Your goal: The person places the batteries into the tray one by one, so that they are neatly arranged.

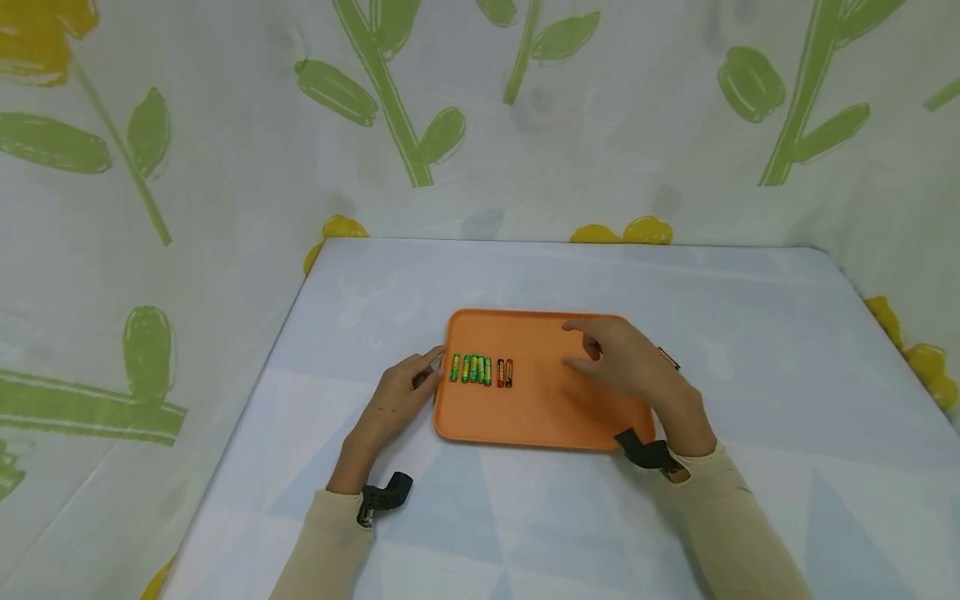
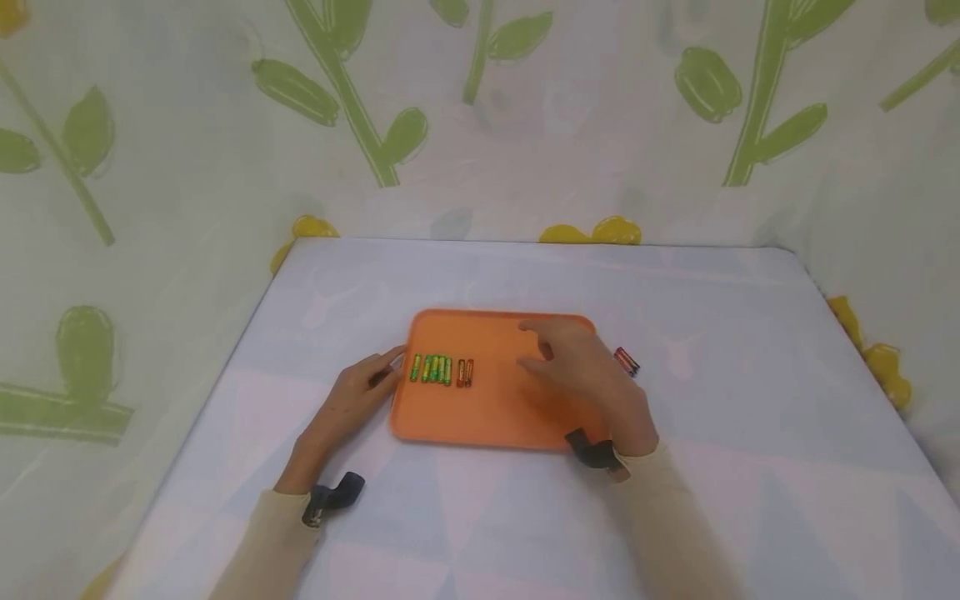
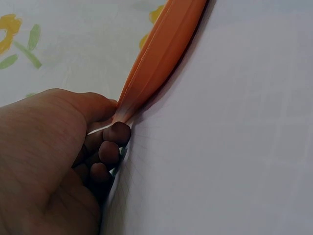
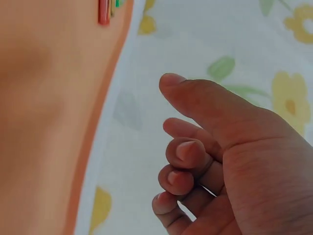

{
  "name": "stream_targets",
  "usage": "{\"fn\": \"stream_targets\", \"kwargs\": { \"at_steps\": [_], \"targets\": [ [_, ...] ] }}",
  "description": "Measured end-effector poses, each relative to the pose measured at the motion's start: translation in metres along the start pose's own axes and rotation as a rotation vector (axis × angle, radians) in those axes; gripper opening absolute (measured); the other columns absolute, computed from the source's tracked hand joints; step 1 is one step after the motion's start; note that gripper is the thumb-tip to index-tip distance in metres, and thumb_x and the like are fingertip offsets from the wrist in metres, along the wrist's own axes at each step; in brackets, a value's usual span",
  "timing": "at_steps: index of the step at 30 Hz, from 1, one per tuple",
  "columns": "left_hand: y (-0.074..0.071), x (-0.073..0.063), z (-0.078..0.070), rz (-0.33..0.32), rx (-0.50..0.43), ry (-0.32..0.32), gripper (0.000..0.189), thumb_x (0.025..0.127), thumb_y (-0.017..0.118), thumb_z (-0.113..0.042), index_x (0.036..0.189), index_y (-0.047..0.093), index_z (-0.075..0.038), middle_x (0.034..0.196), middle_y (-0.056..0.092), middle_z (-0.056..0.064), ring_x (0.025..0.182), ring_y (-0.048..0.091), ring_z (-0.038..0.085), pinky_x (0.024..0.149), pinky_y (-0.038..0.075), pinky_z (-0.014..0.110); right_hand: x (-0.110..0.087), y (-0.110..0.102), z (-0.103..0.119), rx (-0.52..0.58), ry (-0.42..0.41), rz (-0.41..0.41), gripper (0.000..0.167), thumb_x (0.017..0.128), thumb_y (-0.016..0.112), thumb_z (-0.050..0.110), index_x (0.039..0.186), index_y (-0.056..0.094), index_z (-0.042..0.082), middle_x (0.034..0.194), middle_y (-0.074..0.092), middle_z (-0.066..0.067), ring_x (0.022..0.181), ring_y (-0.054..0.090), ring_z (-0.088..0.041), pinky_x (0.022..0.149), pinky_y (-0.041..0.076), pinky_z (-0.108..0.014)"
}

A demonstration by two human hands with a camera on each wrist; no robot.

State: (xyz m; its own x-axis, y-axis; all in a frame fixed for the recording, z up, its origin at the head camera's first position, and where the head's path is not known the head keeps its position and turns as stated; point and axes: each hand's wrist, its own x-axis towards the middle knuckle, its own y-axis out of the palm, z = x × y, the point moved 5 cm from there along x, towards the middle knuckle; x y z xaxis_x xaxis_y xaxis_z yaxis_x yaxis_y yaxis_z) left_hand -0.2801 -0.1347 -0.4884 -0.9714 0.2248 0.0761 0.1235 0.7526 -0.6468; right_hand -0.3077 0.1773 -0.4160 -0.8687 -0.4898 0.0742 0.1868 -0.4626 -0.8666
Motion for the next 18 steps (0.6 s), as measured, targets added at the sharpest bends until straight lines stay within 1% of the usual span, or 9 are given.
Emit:
{"fn": "stream_targets", "kwargs": {
  "at_steps": [2, 4, 8, 14, 18],
  "targets": [
    [0.000, 0.000, 0.001, 0.001, -0.006, 0.002, 0.045, 0.104, 0.058, -0.023, 0.149, 0.051, -0.018, 0.086, 0.054, -0.001, 0.074, 0.047, 0.016, 0.065, 0.040, 0.030, -0.005, -0.010, -0.011, -0.017, -0.001, -0.014, 0.045, 0.090, 0.078, 0.022, 0.127, 0.065, 0.002, 0.065, 0.044, 0.003, 0.062, 0.040, -0.014, 0.059, 0.035, -0.032],
    [0.000, 0.000, 0.001, 0.002, -0.012, 0.007, 0.045, 0.104, 0.058, -0.023, 0.149, 0.051, -0.018, 0.086, 0.054, -0.001, 0.074, 0.047, 0.016, 0.065, 0.040, 0.029, -0.010, -0.018, -0.021, -0.023, 0.034, -0.014, 0.043, 0.090, 0.078, 0.021, 0.126, 0.066, 0.002, 0.067, 0.045, 0.001, 0.063, 0.041, -0.015, 0.059, 0.035, -0.033],
    [0.001, 0.000, 0.001, -0.001, -0.015, 0.023, 0.046, 0.104, 0.058, -0.023, 0.148, 0.052, -0.016, 0.086, 0.054, -0.001, 0.073, 0.046, 0.015, 0.064, 0.040, 0.029, -0.018, -0.031, -0.039, -0.021, 0.088, 0.022, 0.041, 0.091, 0.076, 0.021, 0.125, 0.065, 0.002, 0.073, 0.048, -0.001, 0.066, 0.044, -0.017, 0.059, 0.037, -0.033],
    [0.001, 0.001, 0.002, -0.008, -0.025, 0.021, 0.045, 0.104, 0.058, -0.023, 0.148, 0.052, -0.016, 0.086, 0.055, -0.001, 0.073, 0.047, 0.016, 0.063, 0.040, 0.029, -0.027, -0.040, -0.059, -0.020, 0.140, 0.073, 0.042, 0.091, 0.077, 0.021, 0.126, 0.064, 0.000, 0.077, 0.051, -0.002, 0.068, 0.047, -0.018, 0.060, 0.039, -0.033],
    [0.001, 0.000, 0.003, 0.004, -0.022, 0.014, 0.046, 0.104, 0.058, -0.024, 0.148, 0.052, -0.016, 0.087, 0.055, -0.001, 0.074, 0.047, 0.015, 0.064, 0.040, 0.029, -0.035, -0.040, -0.073, 0.020, 0.199, 0.144, 0.043, 0.092, 0.075, 0.020, 0.127, 0.063, -0.001, 0.077, 0.052, -0.001, 0.068, 0.048, -0.017, 0.060, 0.040, -0.032]
  ]
}}
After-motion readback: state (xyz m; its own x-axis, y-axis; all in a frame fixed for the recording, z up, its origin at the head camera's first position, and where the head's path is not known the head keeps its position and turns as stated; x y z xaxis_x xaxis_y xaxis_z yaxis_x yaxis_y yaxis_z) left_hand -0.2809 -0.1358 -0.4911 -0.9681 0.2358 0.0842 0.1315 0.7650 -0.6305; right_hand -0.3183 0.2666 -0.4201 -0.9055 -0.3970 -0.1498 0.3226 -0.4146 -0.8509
